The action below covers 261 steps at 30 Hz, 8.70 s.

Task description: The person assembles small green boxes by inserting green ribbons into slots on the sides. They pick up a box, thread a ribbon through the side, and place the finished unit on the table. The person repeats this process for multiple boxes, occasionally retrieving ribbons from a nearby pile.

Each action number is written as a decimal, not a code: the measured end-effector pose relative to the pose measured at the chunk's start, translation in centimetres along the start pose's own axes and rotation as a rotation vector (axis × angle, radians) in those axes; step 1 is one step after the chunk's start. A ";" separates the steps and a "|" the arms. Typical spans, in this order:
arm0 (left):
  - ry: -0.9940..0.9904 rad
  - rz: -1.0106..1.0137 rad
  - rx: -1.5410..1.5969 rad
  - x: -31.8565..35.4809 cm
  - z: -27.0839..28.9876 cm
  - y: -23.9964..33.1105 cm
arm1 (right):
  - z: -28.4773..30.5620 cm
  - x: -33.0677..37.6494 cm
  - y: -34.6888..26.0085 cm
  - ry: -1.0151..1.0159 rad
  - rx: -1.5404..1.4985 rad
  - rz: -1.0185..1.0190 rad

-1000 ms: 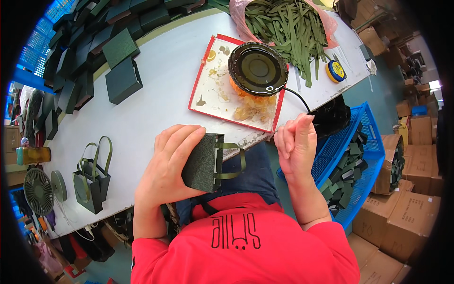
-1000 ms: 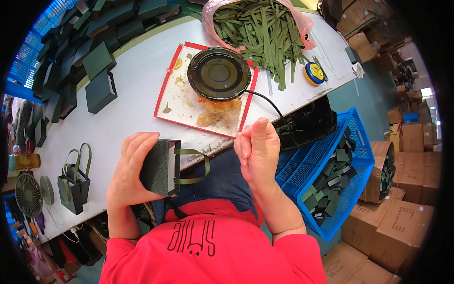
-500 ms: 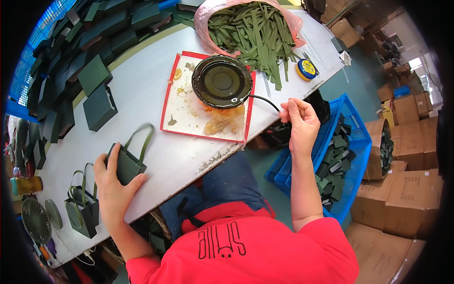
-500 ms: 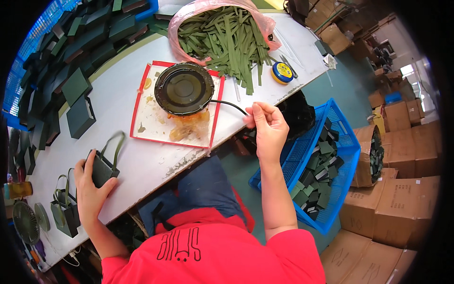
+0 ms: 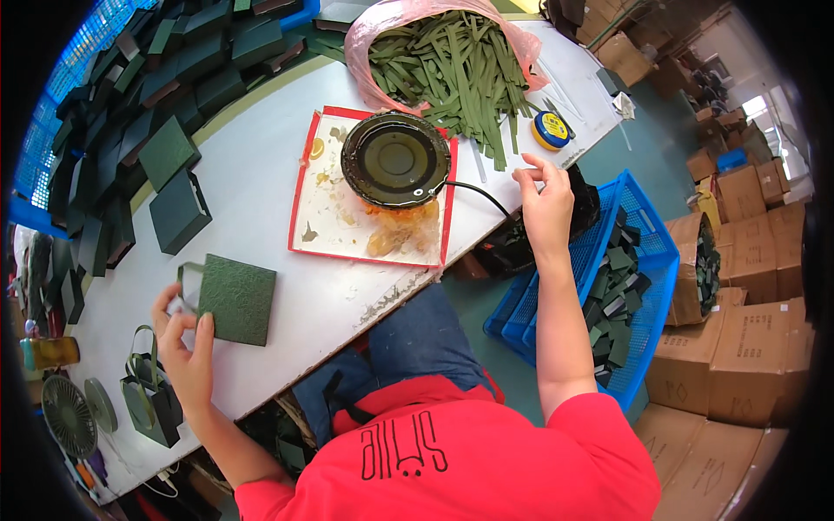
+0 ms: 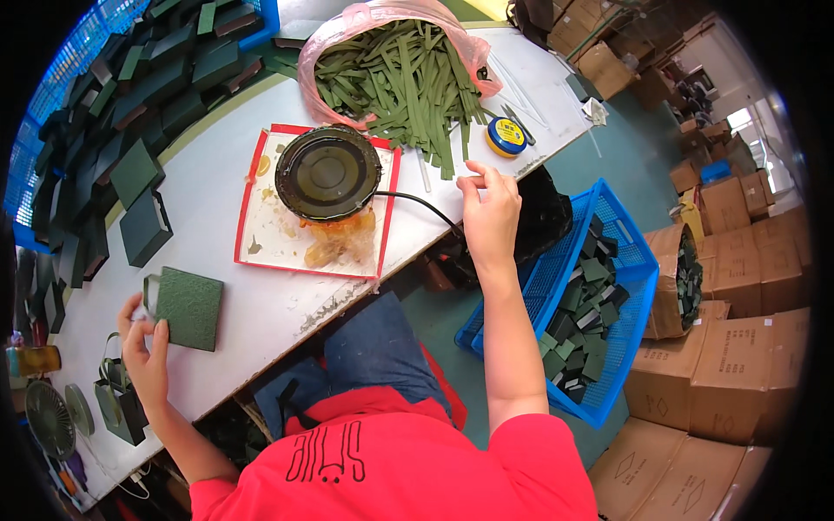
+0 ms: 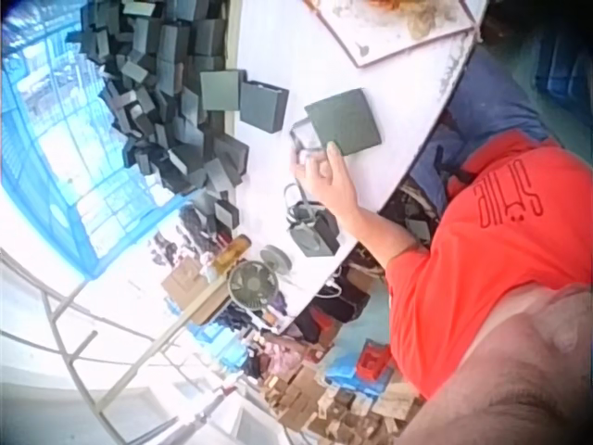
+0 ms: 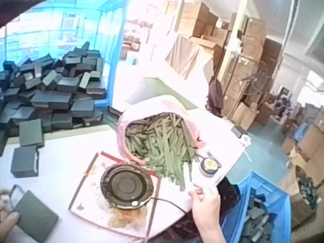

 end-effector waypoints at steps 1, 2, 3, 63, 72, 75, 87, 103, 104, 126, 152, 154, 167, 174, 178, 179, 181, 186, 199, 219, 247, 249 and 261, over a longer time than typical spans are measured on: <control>0.050 -0.113 0.018 -0.1 0.4 0.9 | -0.5 -0.2 0.5 -0.025 -0.055 -0.083; 0.099 -0.228 0.041 -0.2 0.9 2.4 | -0.7 -0.4 1.0 -0.046 -0.106 -0.165; 0.148 -0.342 0.064 -0.2 1.2 3.7 | -0.8 -0.5 1.6 -0.067 -0.099 -0.206; -0.369 -0.318 -0.283 2.0 -4.8 7.8 | -1.3 -0.1 3.9 -0.222 -0.262 -0.350; -0.370 -0.326 -0.290 2.0 -4.8 7.8 | -0.7 1.4 2.8 -0.533 -0.513 -0.511; -0.368 -0.326 -0.290 1.9 -4.8 7.9 | -0.3 1.0 1.3 -0.424 -0.462 -0.402; -0.376 -0.320 -0.298 1.8 -4.9 7.8 | 6.3 1.2 -9.1 -0.315 -0.345 0.128; -0.365 -0.322 -0.286 2.0 -4.8 7.8 | 7.0 6.2 -12.5 -0.667 -0.694 -0.423; -0.368 -0.329 -0.285 2.0 -4.8 7.8 | 7.3 6.1 -12.4 -0.653 -0.670 -0.398; -0.380 -0.319 -0.321 2.0 -5.0 7.8 | -1.3 6.5 -8.7 -0.629 -0.967 -0.851; -0.267 -0.230 -0.193 2.1 -4.4 6.5 | -2.0 7.3 -9.8 -0.575 -1.020 -0.939; -0.263 -0.231 -0.086 1.9 -4.3 6.8 | -1.0 7.7 -10.8 -0.582 -1.012 -0.888; -0.404 -0.454 0.291 1.2 -5.1 10.4 | -0.2 14.6 -18.0 -1.408 -0.928 -0.850; -0.430 -0.478 0.303 1.2 -5.4 10.9 | -0.7 15.2 -18.4 -1.427 -0.907 -0.840; -0.444 -0.482 0.308 1.2 -5.4 10.9 | -0.9 15.3 -18.3 -1.428 -0.884 -0.827; -0.445 -0.488 0.309 1.2 -5.4 10.9 | -0.9 15.4 -18.3 -1.430 -0.881 -0.830; -0.454 -0.502 0.302 1.3 -5.4 11.0 | -0.9 15.4 -18.4 -1.433 -0.866 -0.838; -0.485 -0.563 0.289 1.3 -5.5 11.4 | -1.3 15.6 -18.2 -1.480 -0.781 -0.662; -0.379 -0.494 0.231 1.4 -5.2 11.0 | -1.6 14.3 -16.8 -1.146 -1.020 -0.772; -0.377 -0.453 0.251 2.2 -5.3 11.5 | 1.1 17.5 -13.3 -0.783 -1.390 -1.342; -0.439 -0.438 0.224 2.4 -5.7 11.4 | -3.0 7.4 -9.7 -0.592 -0.978 -0.905; -0.444 -0.437 0.226 2.4 -5.8 11.5 | -3.1 7.2 -9.8 -0.589 -0.940 -0.920; -0.448 -0.430 0.229 2.6 -5.9 11.4 | -4.0 6.9 -9.2 -0.636 -0.939 -0.960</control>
Point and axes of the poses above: each hand's wrist, its own x-axis away from the middle knuckle, its own z-axis out of the back of the hand, y = z × x, the point moved 5 cm from there along -x, towards the middle knuckle, and after that the axes turned 11 degrees about y, right-handed, at the moved point
